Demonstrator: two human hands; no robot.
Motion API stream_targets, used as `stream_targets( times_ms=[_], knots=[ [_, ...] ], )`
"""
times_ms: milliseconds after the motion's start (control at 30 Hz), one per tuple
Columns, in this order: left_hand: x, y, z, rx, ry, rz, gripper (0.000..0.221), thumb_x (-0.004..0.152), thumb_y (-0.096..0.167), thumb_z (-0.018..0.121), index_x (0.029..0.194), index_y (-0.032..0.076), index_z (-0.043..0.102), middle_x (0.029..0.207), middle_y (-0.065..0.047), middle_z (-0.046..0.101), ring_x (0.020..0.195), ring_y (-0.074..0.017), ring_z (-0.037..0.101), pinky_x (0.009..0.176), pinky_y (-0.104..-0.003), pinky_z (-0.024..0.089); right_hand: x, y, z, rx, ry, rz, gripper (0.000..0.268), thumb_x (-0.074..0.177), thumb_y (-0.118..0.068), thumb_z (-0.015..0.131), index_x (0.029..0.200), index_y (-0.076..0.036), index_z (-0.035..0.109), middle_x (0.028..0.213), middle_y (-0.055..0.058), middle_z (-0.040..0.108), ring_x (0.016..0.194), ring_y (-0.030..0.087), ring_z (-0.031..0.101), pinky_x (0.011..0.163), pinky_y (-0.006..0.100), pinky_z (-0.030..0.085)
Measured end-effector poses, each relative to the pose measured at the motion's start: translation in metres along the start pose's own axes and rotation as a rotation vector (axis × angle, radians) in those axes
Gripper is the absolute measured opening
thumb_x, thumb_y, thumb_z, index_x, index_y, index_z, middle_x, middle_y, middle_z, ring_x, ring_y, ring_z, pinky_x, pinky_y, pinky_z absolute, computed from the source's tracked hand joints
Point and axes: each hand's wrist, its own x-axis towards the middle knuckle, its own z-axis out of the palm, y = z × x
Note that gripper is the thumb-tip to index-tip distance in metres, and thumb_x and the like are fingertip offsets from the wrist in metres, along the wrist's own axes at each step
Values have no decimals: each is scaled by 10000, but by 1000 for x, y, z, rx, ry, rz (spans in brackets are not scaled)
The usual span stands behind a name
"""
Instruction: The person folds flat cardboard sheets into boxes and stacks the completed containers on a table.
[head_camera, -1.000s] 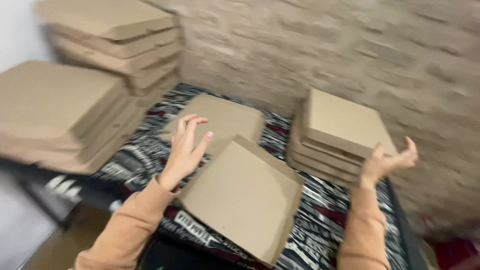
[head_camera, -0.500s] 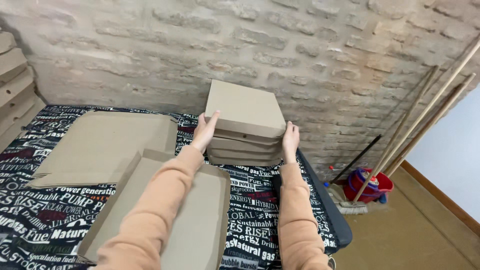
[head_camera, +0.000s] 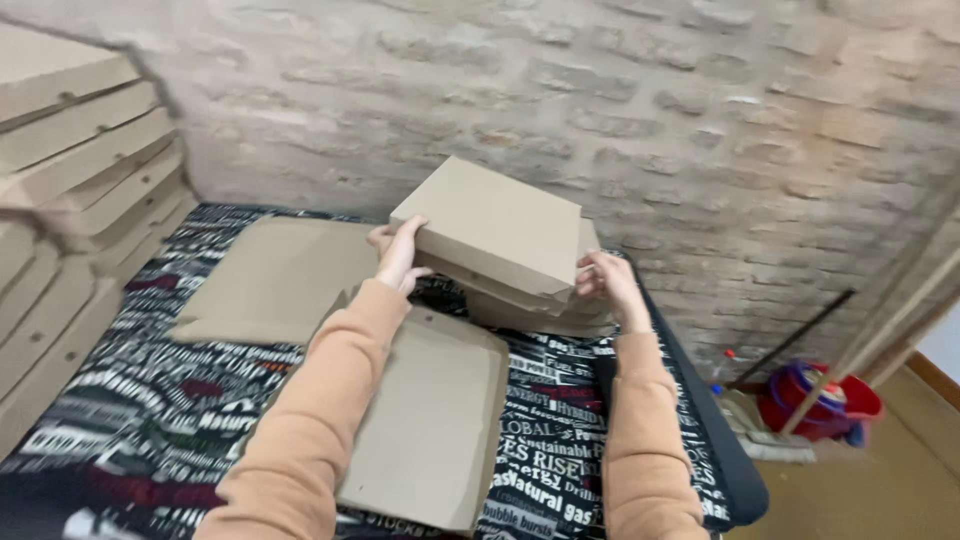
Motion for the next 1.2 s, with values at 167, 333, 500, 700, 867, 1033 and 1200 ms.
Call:
stream_targets(
  times_ms=[167, 333, 500, 700, 867, 1033, 1200],
  knots=[
    [-71, 84, -73, -81, 112, 103, 936, 866, 426, 968, 1596, 171, 441, 1684, -171, 433, 1571, -428, 473, 985, -792, 598, -18, 7, -4, 20, -11, -167, 276, 1322, -294, 681, 1376, -55, 807, 1112, 193, 861, 807, 243, 847, 737, 307, 676],
    [-169, 140, -187, -273, 248, 236, 846, 796, 395, 881, 1550, 326, 504, 1545, -13, 665, 1374, -215, 665, 871, -556, 692, -61, -6, 26, -42, -80, -221, 109, 1424, -153, 737, 1382, -55, 757, 1341, 125, 861, 1055, 153, 863, 847, 228, 719],
    [-277, 158, -269, -370, 331, 623, 1106, 817, 314, 942, 1806, 230, 454, 1694, -147, 673, 1495, -341, 672, 959, -536, 756, -93, -15, 47, -199, -53, -161, 94, 1499, -190, 722, 1540, -134, 784, 1290, 57, 856, 947, 151, 799, 926, 331, 698],
    [-297, 158, -372, -476, 622, 1044, 978, 1016, 162, 963, 1843, 296, 459, 1679, -134, 738, 1378, -344, 814, 737, -470, 778, -13, 69, 16, -71, -106, -285, 73, 1557, -161, 739, 1521, -110, 701, 1380, 168, 841, 938, 216, 817, 791, 291, 684],
    [-263, 182, -433, -395, 743, 1185, 907, 1103, 219, 994, 1833, 355, 473, 1944, -59, 506, 1663, -304, 655, 1043, -512, 777, -28, 59, 25, -111, -82, -242, 101, 1496, -154, 760, 1541, -64, 751, 1315, 166, 841, 939, 228, 815, 823, 302, 683],
    [-222, 211, -495, 200, 799, 656, 1136, 978, 646, 965, 1908, 296, 416, 1774, -146, 634, 1610, -303, 688, 1180, -595, 725, -26, 60, 26, -78, -67, -208, 58, 1489, -152, 779, 1490, -94, 785, 1259, 154, 843, 893, 237, 814, 812, 331, 705],
    [-184, 178, -515, 571, 1068, 941, 375, 1050, 410, 847, 1396, 267, 854, 1407, -24, 768, 1361, -211, 592, 1099, -361, 526, 13, 101, 1, -301, 381, -712, 100, 1455, 72, 845, 1529, 11, 874, 1333, 197, 884, 1165, 261, 858, 1003, 423, 716]
  ],
)
